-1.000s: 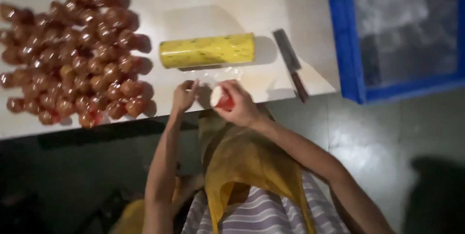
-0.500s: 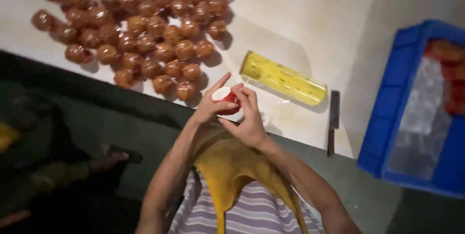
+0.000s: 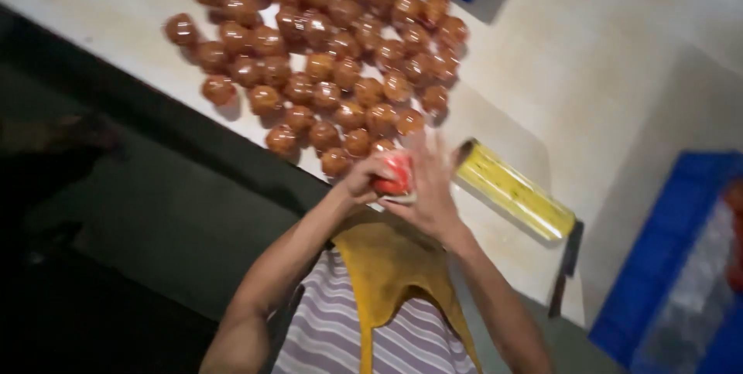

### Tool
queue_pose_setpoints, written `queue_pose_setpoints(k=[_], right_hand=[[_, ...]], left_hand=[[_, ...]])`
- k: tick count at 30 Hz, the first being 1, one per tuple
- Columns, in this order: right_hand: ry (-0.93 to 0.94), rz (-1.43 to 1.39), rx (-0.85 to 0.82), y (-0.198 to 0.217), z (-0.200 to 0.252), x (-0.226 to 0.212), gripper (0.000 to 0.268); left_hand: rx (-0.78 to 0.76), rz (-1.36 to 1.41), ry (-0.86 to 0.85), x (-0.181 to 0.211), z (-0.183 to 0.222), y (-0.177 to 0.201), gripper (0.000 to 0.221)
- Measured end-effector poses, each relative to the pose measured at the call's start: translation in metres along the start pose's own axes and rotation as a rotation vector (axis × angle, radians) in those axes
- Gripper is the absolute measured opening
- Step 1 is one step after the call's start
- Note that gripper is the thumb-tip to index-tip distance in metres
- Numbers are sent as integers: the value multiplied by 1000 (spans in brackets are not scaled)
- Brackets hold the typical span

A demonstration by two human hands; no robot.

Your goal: Wrapping small round cakes or pastries individually in plastic wrap and placing them on a work surface.

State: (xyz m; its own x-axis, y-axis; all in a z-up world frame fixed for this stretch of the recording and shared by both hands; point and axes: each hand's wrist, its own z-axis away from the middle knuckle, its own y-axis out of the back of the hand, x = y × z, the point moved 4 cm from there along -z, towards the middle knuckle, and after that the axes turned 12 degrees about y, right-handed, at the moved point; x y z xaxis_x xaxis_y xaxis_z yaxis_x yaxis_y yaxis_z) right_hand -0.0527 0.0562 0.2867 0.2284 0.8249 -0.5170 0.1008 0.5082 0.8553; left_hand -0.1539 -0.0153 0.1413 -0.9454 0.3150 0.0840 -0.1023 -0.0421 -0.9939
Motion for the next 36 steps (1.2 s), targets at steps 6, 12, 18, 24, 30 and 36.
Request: queue_pose_setpoints(k=[6,12,18,24,30,36], right_hand=[[304,-63,238,1,-26,-16,88],[-32,-382,151,-21,-52,3,102],[-211,-674,168,-12,-23,22,97],[-302,-620,373,-31,63,92,69],[-463,-660,429,-32,96,99,63],[-518,-761,357,-68,100,98,65]], left_hand=[[186,-403,20,4,-11,32,42],[771,-828,-173,37,30,23,67],[1593,-1092,-451,176,177,-34,45],[2329,-1446,-284,297,280,21,53],[1809,-1273,-524,346,267,148,95],[1611,-1369,-580,258,231,39,139]])
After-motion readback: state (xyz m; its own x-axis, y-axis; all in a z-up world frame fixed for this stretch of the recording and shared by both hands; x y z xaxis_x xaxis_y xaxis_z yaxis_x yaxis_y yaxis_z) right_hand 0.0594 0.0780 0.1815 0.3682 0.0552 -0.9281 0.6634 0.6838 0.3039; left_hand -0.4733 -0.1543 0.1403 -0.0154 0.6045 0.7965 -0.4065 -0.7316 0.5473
